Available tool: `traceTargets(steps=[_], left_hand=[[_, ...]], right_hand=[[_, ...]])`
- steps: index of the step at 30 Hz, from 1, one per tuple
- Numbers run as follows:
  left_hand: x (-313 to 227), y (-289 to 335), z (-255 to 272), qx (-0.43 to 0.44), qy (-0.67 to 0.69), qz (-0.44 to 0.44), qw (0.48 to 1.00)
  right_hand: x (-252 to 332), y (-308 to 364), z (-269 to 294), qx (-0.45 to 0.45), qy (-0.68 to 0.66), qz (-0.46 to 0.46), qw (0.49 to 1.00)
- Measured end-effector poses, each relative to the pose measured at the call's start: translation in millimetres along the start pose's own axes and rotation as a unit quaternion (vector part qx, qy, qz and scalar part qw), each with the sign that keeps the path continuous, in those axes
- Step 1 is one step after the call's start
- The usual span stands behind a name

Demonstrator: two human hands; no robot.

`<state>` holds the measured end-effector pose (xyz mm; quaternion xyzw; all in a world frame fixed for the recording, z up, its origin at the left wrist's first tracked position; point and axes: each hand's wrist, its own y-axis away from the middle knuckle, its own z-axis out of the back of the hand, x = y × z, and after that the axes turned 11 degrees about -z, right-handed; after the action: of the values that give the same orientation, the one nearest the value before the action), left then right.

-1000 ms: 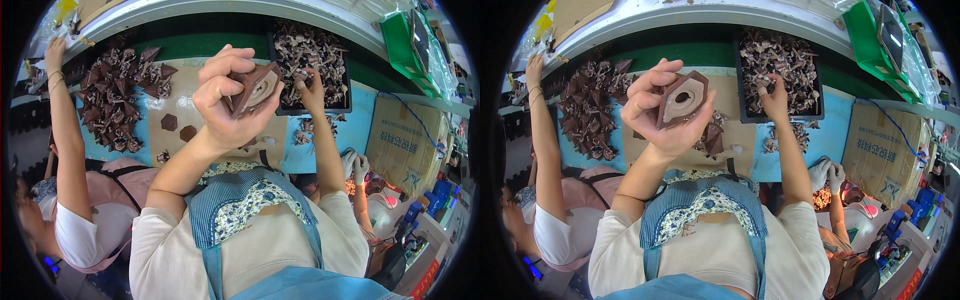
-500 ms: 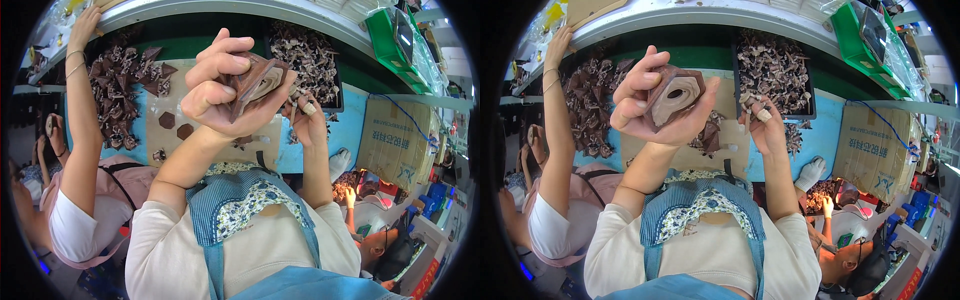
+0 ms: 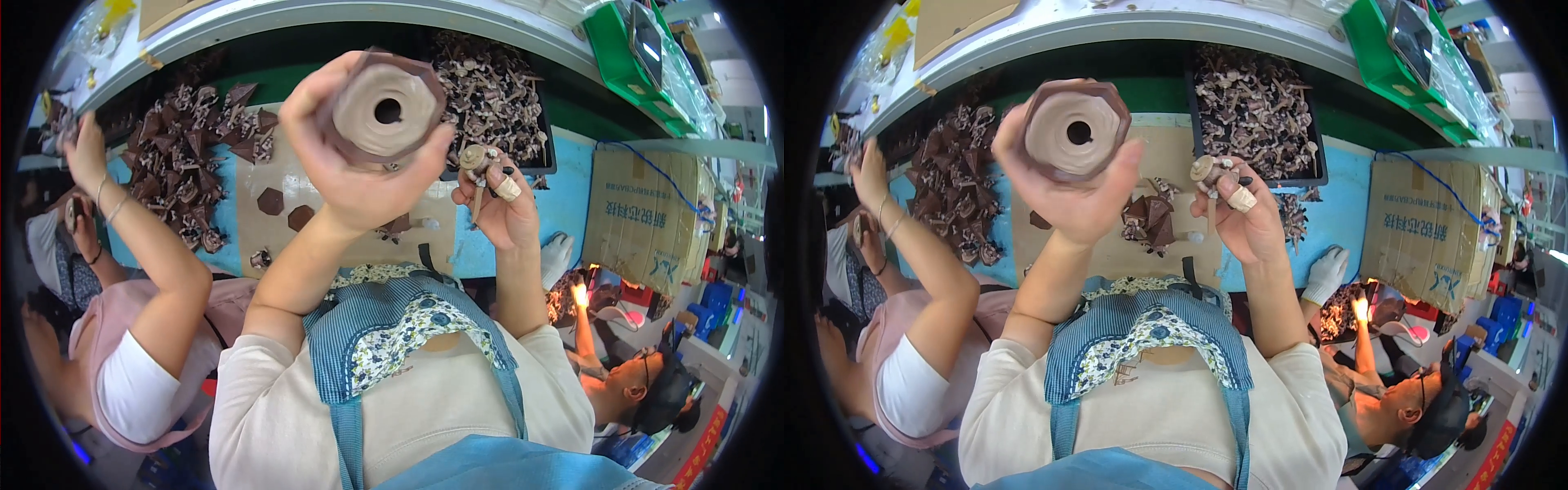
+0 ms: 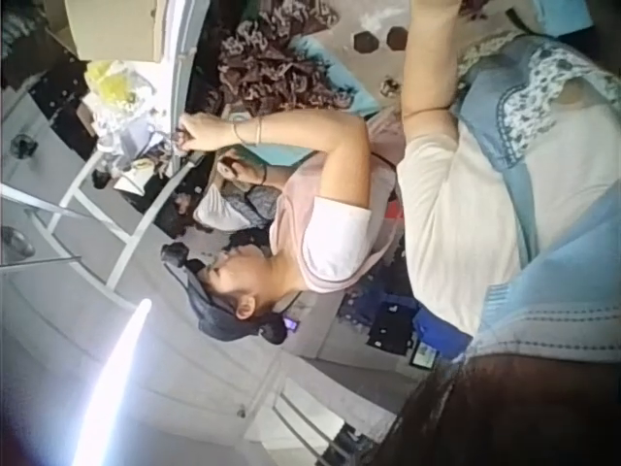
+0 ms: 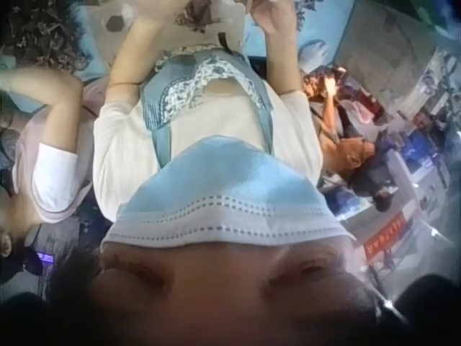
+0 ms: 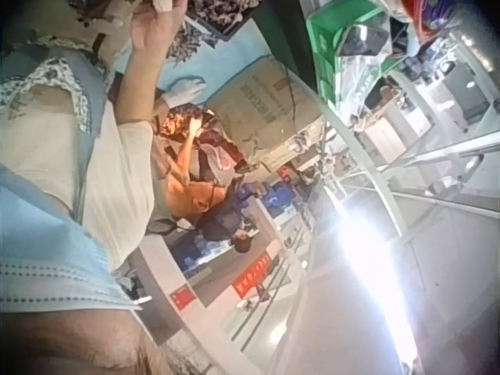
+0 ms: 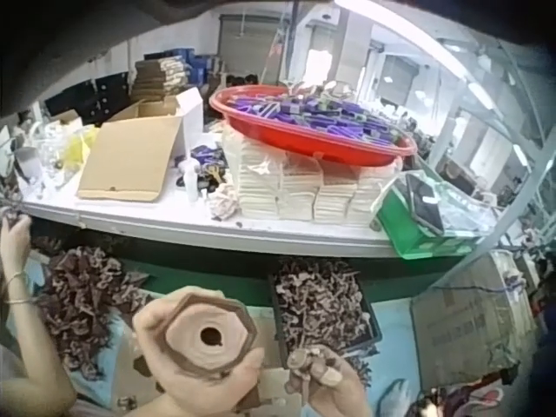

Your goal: The person assembles small plastic housings and rubber components by hand, applying adhesive from a bottle to fit the pieces together.

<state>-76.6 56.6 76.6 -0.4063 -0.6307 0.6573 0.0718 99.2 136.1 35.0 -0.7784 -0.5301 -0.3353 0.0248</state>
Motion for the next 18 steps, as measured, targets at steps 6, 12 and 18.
traceTargets(steps=[6,12,18], left_hand=[[-21.6,31.9,10.9,0.078,0.287,0.393,0.87],[-29.6,39.8,-0.5,0.141,0.159,0.364,0.907],[-35.4,40.5,-14.0,0.044,0.173,0.514,0.839]], right_hand=[[1.6,11.0,-18.2,0.029,0.033,-0.002,0.999],[-10.2,16.1,-14.2,-0.03,0.169,0.058,0.984],[-13.1,13.9,-14.3,-0.107,0.511,0.311,0.794]])
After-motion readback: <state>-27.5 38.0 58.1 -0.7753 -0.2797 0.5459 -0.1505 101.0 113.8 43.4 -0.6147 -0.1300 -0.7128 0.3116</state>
